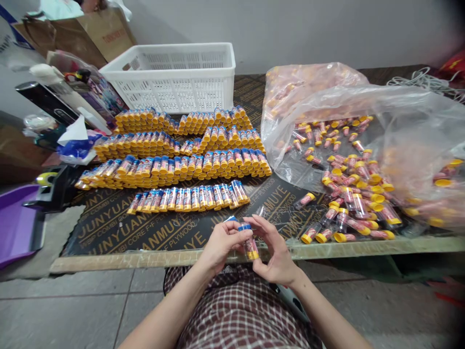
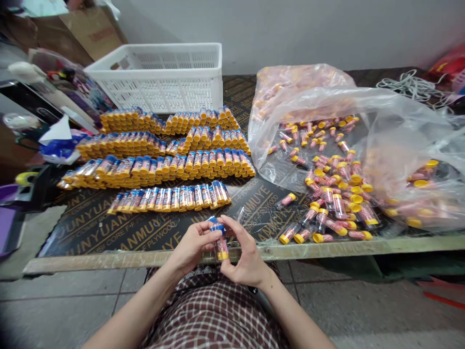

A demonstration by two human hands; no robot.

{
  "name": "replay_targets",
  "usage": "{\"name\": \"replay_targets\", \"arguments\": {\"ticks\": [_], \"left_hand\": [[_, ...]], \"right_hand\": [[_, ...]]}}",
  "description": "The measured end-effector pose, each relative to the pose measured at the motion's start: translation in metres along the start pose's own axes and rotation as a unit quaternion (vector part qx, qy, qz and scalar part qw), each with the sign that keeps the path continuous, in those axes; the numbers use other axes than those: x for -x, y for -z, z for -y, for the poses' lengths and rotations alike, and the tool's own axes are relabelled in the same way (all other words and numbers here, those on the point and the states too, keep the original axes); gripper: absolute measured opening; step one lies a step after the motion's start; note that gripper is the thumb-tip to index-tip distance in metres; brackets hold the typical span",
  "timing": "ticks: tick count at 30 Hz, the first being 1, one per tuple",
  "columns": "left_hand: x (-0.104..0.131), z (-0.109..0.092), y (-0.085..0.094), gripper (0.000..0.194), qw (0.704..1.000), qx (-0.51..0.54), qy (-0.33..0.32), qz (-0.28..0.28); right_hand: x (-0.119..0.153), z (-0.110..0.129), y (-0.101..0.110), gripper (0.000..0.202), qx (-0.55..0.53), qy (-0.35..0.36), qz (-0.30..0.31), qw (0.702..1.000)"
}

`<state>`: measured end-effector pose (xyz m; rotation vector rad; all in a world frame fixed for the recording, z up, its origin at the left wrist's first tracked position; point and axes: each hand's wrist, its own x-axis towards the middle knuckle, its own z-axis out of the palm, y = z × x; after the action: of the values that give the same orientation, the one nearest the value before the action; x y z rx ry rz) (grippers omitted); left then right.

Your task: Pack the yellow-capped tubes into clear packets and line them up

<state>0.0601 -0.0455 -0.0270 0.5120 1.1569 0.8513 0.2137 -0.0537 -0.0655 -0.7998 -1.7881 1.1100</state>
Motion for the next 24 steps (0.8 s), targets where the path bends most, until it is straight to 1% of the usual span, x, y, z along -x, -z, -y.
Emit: {"name": "replay_targets", "arguments": {"ticks": [2, 3, 5, 6, 7, 8, 10, 11, 12, 13, 15, 17, 19, 21, 23, 24], "left_hand": [[-0.004, -0.004, 0.002, 0.037, 1.000, -0.015, -0.009, 0.000], [-0.007, -0.008, 0.005, 0.037, 0.999, -0.029, -0.023, -0.005], [-0.018, -0.020, 0.011, 0.040, 0.993, -0.076, -0.077, -0.036], [-0.026, -0.028, 0.014, 0.042, 0.985, -0.111, -0.115, -0.062], [-0.034, -0.036, 0.017, 0.043, 0.971, -0.153, -0.156, -0.093], [-0.043, -0.045, 0.020, 0.043, 0.952, -0.203, -0.195, -0.124], [-0.059, -0.060, 0.023, 0.039, 0.898, -0.314, -0.252, -0.178], [-0.066, -0.066, 0.024, 0.037, 0.870, -0.366, -0.266, -0.197], [-0.073, -0.070, 0.024, 0.036, 0.843, -0.412, -0.273, -0.211], [-0.078, -0.072, 0.023, 0.035, 0.821, -0.450, -0.272, -0.221], [-0.086, -0.075, 0.022, 0.034, 0.789, -0.504, -0.262, -0.232], [-0.088, -0.075, 0.021, 0.035, 0.767, -0.540, -0.253, -0.234], [-0.085, -0.076, 0.020, 0.039, 0.750, -0.562, -0.258, -0.236], [-0.076, -0.076, 0.021, 0.042, 0.740, -0.560, -0.282, -0.244], [-0.062, -0.073, 0.023, 0.037, 0.737, -0.540, -0.315, -0.258], [-0.055, -0.069, 0.025, 0.033, 0.738, -0.531, -0.325, -0.261]], "right_hand": [[-0.004, 0.001, 0.007, 0.089, 0.018, -0.001, 0.019, 1.000], [-0.007, 0.000, 0.016, 0.089, 0.045, -0.005, 0.028, 0.999], [-0.014, -0.009, 0.043, 0.085, 0.147, -0.023, 0.022, 0.989], [-0.017, -0.018, 0.062, 0.079, 0.217, -0.037, -0.003, 0.975], [-0.020, -0.029, 0.082, 0.073, 0.298, -0.056, -0.027, 0.953], [-0.022, -0.041, 0.102, 0.067, 0.384, -0.079, -0.041, 0.919], [-0.023, -0.068, 0.139, 0.054, 0.511, -0.128, -0.038, 0.849], [-0.023, -0.079, 0.153, 0.048, 0.545, -0.137, -0.029, 0.826], [-0.022, -0.089, 0.163, 0.042, 0.562, -0.139, -0.024, 0.815], [-0.022, -0.095, 0.169, 0.037, 0.568, -0.135, -0.018, 0.811], [-0.021, -0.100, 0.169, 0.029, 0.560, -0.118, -0.007, 0.820], [-0.021, -0.095, 0.158, 0.024, 0.545, -0.101, 0.008, 0.832], [-0.022, -0.085, 0.141, 0.023, 0.520, -0.091, 0.015, 0.849], [-0.022, -0.072, 0.125, 0.024, 0.461, -0.091, 0.006, 0.883], [-0.022, -0.059, 0.112, 0.026, 0.381, -0.098, -0.024, 0.919], [-0.021, -0.054, 0.107, 0.026, 0.342, -0.105, -0.043, 0.933]]}}
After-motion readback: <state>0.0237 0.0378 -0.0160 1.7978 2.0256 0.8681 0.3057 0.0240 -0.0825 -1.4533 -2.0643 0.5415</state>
